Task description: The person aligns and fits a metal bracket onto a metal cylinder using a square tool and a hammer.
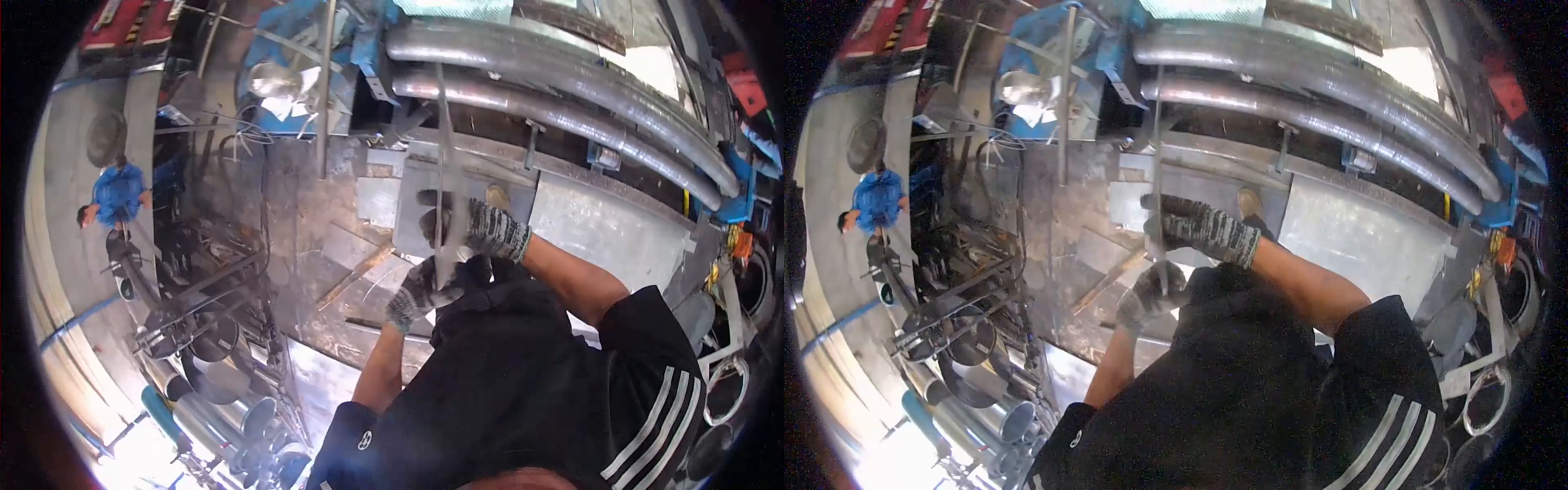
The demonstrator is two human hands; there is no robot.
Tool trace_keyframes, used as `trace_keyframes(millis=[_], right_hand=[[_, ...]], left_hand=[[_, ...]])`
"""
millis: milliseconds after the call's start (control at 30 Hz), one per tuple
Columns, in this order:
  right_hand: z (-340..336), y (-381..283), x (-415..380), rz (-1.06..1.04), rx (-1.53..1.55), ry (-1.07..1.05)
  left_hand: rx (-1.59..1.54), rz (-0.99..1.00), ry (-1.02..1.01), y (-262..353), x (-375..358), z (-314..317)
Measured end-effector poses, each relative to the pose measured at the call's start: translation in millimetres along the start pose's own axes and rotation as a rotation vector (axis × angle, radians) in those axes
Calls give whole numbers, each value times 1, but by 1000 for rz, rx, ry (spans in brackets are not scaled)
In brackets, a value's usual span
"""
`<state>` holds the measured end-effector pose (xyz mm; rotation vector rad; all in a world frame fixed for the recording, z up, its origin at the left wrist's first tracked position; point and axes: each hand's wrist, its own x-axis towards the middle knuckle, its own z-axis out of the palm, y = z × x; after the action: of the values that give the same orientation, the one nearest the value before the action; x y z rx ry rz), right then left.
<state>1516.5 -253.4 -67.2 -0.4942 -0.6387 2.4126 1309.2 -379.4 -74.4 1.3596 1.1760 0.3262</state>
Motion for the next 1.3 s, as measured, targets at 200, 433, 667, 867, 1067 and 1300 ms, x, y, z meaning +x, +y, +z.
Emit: trace_keyframes(millis=[200, 433, 667, 867, 1067, 1300], right_hand=[[85, -66, -39, -104, -165, 89], [107, -46, -54, -155, -232, 149], [134, -27, -71, -137, -448, 277], [127, -9, -76, -217, -497, 184], [149, -13, -83, -171, -315, 220], [145, -1, -81, -327, -572, 141]], left_hand=[[-489, 73, 293, 67, 15, 35], [-393, 162, 185, 73, -8, 44], [-220, 309, 213, 53, -34, 59], [-173, 198, 100, 52, -49, 60], [-112, 228, 158, 69, -60, 63], [-358, 172, 133, 47, -68, 58]])
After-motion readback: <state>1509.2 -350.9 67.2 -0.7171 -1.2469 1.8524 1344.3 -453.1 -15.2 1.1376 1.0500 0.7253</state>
